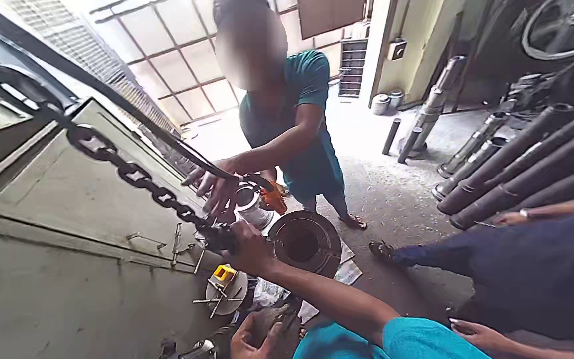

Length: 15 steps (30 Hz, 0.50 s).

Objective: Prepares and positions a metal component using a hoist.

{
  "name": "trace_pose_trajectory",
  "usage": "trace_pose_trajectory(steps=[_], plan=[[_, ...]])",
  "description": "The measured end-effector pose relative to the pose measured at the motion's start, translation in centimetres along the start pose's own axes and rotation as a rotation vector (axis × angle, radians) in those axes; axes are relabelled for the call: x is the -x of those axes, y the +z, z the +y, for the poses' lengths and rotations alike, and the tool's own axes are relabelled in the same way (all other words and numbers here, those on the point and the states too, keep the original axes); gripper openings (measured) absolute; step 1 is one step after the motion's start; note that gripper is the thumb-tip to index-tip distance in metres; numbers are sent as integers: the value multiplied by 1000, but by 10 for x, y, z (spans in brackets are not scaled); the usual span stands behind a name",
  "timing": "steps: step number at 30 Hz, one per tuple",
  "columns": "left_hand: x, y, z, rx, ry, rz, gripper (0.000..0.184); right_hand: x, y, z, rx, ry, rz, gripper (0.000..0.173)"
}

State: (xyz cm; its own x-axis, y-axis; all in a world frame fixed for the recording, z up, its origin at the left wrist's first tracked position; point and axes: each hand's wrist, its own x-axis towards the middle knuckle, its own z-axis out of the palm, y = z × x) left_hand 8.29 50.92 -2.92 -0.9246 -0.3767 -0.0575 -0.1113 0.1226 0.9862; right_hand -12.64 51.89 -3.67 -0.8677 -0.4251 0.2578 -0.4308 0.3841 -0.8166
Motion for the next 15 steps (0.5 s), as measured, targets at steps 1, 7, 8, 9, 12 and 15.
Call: trace_pose_trajectory(steps=[1, 7, 8, 9, 12, 15], plan=[[0, -4, -2, 37, -2, 27, 15, 1, 6, 0, -34, 1, 9, 59], [-5, -26, -28, 381, -15, 204, 21, 26, -26, 14, -232, -113, -167, 48], [-7, -25, -27, 384, -17, 236, 26, 32, -37, 16, -228, -102, -202, 48], [-10, -24, -26, 391, -15, 263, 30, 37, -51, 15, -208, -68, -247, 49], [-26, -23, -22, 381, -14, 268, 32, 48, -84, 15, -145, -1, -343, 54], [-44, -15, -10, 288, -35, 222, 29, 57, -98, 26, -117, -37, -343, 50]])
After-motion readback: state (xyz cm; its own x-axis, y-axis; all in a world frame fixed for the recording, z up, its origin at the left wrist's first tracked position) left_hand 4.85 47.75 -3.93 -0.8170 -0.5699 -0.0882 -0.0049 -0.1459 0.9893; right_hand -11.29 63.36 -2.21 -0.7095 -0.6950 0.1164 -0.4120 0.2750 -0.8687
